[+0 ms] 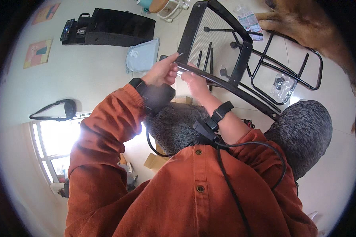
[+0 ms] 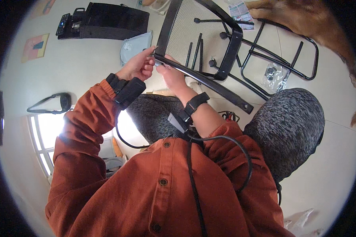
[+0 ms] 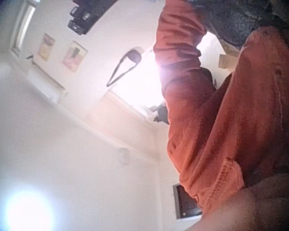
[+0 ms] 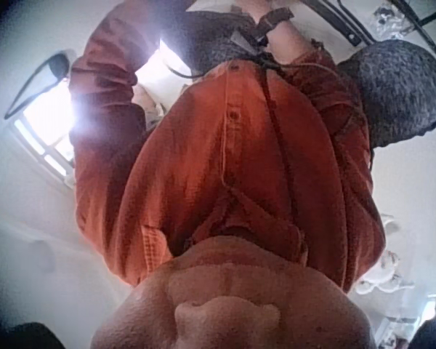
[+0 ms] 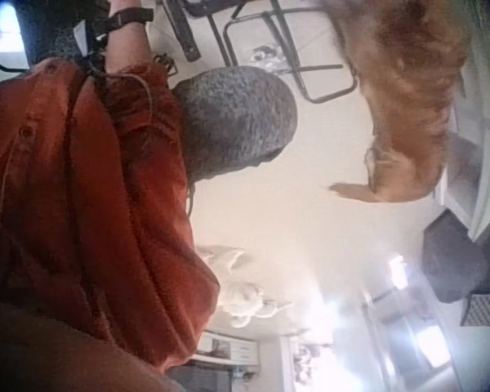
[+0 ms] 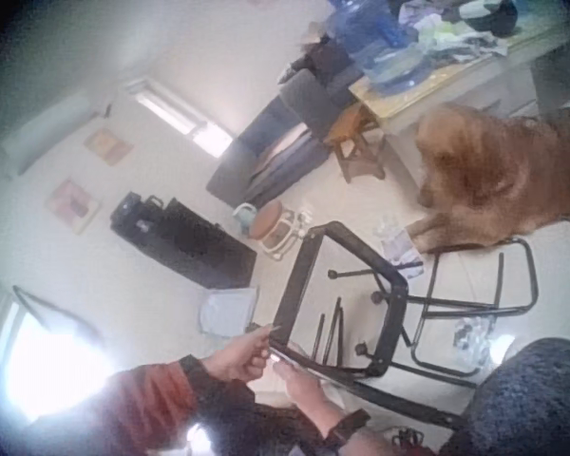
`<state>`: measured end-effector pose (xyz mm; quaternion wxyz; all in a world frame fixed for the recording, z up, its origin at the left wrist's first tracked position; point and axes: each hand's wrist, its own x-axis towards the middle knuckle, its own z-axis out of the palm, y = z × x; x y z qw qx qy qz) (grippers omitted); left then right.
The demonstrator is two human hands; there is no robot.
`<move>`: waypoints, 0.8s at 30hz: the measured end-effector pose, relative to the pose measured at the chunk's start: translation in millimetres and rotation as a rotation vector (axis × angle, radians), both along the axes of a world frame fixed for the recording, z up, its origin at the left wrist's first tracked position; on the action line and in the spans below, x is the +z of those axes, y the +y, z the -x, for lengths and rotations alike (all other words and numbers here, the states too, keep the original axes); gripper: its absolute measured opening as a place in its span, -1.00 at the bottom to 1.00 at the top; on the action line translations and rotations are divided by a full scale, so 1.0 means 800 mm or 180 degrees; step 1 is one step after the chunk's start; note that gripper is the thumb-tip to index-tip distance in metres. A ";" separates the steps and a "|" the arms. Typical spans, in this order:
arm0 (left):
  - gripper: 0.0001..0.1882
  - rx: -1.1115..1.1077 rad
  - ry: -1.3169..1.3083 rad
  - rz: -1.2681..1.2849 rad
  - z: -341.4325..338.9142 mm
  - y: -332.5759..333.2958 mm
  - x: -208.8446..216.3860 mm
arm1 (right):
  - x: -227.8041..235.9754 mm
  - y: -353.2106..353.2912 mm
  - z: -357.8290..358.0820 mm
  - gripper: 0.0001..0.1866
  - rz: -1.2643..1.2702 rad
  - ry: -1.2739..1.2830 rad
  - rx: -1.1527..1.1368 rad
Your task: The person assembles a chair by attaching a metal support bar to the chair back using an Allen key. They insert the bar, align it, and tighten the fasteners to secure it in place.
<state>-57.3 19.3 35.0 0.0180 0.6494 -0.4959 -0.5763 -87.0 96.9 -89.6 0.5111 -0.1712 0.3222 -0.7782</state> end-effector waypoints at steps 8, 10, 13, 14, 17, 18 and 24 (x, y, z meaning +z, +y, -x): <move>-0.67 0.0051 -0.0174 -0.0461 0.004 -0.015 0.010 | -0.017 -0.007 0.028 -0.79 0.0286 -0.0177 0.0418; -0.67 0.0175 -0.0187 -0.0452 0.006 -0.014 0.009 | -0.013 -0.012 0.031 -0.81 0.0026 -0.0343 0.0387; -0.69 0.0301 -0.0170 -0.0487 0.007 -0.011 0.009 | -0.010 -0.009 0.040 -0.84 -0.0392 0.0416 0.0036; -0.69 0.0371 -0.0169 -0.0487 0.008 -0.010 0.009 | -0.009 -0.007 0.042 -0.85 -0.0333 0.0477 0.0020; -0.69 0.0315 -0.0169 -0.0373 0.007 -0.007 0.009 | -0.007 -0.008 0.048 -0.87 -0.0380 0.0658 0.0285; -0.69 0.0279 -0.0153 -0.0377 0.006 -0.007 0.009 | -0.006 -0.010 0.045 -0.87 -0.0319 0.0238 0.0275; -0.68 0.0270 -0.0166 -0.0404 0.004 -0.008 0.011 | -0.019 -0.022 0.033 -0.87 0.0213 -0.0562 0.0298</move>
